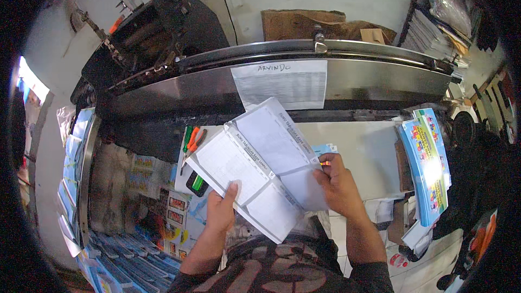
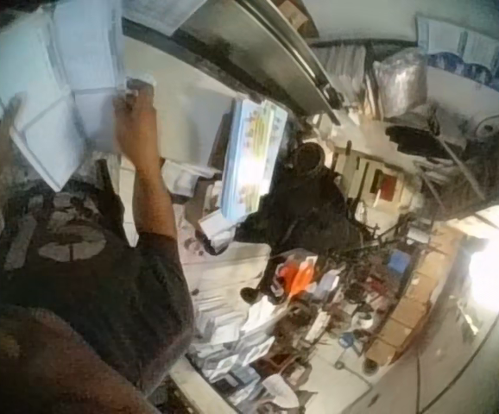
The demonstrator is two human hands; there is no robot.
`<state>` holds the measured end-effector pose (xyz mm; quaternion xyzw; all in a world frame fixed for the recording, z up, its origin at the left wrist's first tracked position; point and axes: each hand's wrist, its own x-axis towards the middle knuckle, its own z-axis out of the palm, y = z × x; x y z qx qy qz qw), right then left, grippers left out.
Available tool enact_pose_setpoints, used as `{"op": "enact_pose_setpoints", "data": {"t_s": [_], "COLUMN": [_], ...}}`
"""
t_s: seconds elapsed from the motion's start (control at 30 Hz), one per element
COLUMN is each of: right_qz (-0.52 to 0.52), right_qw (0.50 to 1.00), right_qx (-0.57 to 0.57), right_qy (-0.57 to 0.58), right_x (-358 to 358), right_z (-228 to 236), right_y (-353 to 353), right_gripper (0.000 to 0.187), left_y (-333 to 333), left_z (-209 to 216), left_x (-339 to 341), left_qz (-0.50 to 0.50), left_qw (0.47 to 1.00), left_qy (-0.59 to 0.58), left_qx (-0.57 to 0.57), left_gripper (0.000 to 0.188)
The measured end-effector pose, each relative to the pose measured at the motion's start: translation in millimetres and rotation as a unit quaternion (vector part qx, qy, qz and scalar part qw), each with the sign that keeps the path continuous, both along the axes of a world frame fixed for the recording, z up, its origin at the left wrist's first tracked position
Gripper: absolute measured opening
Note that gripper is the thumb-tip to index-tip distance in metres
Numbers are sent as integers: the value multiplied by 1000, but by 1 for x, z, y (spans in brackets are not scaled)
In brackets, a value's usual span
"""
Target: The person organizes and staples small paper booklets by hand, handling individual stacks of pages and placing a cover on each before using a manual stapling machine to bind them.
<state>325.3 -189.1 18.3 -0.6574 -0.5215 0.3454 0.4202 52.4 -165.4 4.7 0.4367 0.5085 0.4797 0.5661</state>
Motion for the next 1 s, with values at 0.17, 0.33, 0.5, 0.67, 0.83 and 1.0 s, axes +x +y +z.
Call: {"op": "enact_pose_setpoints", "data": {"t_s": [0.17,0.33,0.5,0.67,0.83,1.0], "right_qz": [43,248,277,298,307,308], "right_qw": [910,943,948,948,946,946], "right_qx": [216,106,64,-51,-104,-101], "right_qy": [-352,-196,-145,-96,24,19], "right_x": [-55,-85,-78,-76,-57,-62], "right_z": [22,-7,-8,23,2,11], "right_y": [0,2,10,18,31,32], "right_gripper": [64,68,68,59,53,47], "left_y": [6,5,-4,-3,3,2], "left_z": [-12,-7,-17,-12,-10,-8], "left_x": [-6,14,8,8,15,19], "left_qz": [18,30,-25,-109,-107,-82], "left_qw": [996,991,975,938,950,960], "left_qy": [79,-56,-185,-298,-248,-222], "left_qx": [-38,-120,-122,-143,-156,-153], "left_gripper": [32,38,52,56,54,52]}}
